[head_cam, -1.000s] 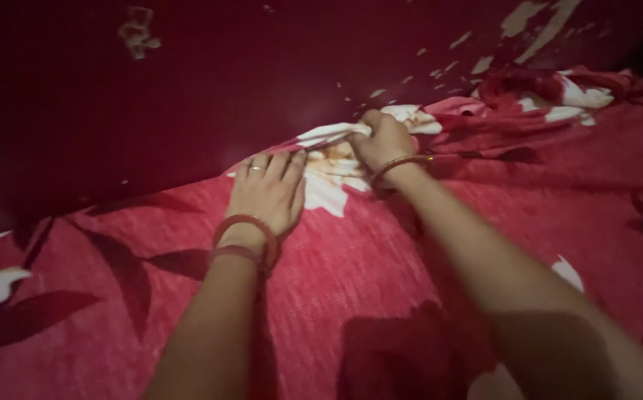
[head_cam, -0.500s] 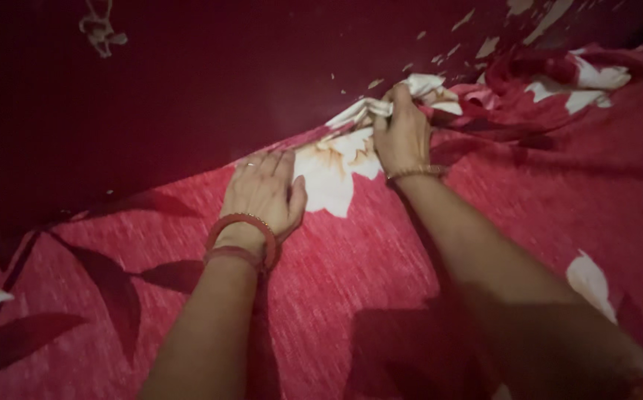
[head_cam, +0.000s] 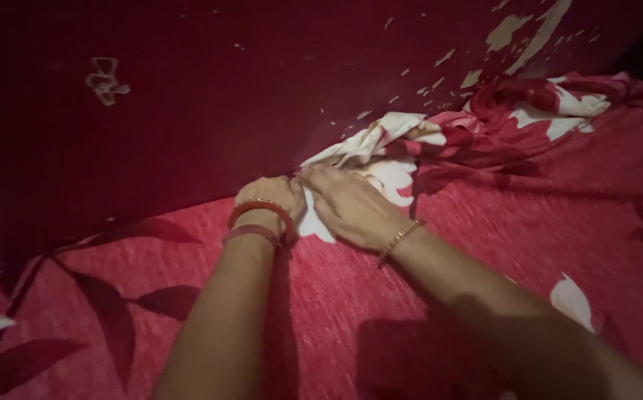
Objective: The person spreads a red floral bedsheet over a mattress, smooths the surface, and tucks the edges under the mattress along the sides and corners. The person adjusts the sheet repeatedly to remove wrinkles and secure the fit.
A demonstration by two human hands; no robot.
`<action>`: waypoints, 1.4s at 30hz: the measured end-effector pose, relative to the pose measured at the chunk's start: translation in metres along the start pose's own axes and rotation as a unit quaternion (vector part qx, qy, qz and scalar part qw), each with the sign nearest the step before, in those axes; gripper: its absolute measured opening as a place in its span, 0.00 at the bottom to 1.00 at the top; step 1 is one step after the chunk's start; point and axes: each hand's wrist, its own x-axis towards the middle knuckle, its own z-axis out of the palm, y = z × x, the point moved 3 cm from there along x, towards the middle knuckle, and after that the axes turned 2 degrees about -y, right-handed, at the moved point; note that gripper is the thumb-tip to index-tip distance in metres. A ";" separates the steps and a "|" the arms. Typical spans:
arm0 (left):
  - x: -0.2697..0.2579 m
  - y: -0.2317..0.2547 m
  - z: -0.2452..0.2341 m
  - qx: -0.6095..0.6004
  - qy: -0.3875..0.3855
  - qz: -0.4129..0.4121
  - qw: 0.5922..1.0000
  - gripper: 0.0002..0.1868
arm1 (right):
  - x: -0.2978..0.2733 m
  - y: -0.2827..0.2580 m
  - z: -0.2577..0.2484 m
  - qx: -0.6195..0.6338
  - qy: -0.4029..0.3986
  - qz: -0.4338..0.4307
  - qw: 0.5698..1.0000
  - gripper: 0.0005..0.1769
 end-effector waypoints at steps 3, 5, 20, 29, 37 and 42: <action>0.012 -0.002 0.003 0.010 -0.038 -0.037 0.999 0.33 | 0.015 0.019 0.005 -0.014 -0.053 0.067 0.996 0.25; 0.023 -0.005 0.003 0.015 -0.069 -0.065 0.995 0.33 | 0.028 0.031 0.010 -0.035 -0.136 0.155 0.978 0.30; 0.037 0.000 -0.008 -0.028 -0.211 -0.122 0.969 0.32 | 0.084 0.052 0.025 -0.014 -0.342 0.331 0.880 0.34; 0.055 -0.018 0.006 0.002 -0.231 -0.056 0.971 0.30 | 0.073 0.056 0.025 -0.129 -0.320 0.204 0.916 0.34; 0.033 -0.007 -0.014 0.027 -0.224 -0.031 0.974 0.26 | 0.012 0.051 -0.001 -0.098 0.107 -0.023 0.989 0.22; 0.031 -0.002 -0.006 0.061 -0.223 0.021 0.973 0.24 | 0.032 0.050 0.016 -0.231 -0.127 0.141 0.954 0.26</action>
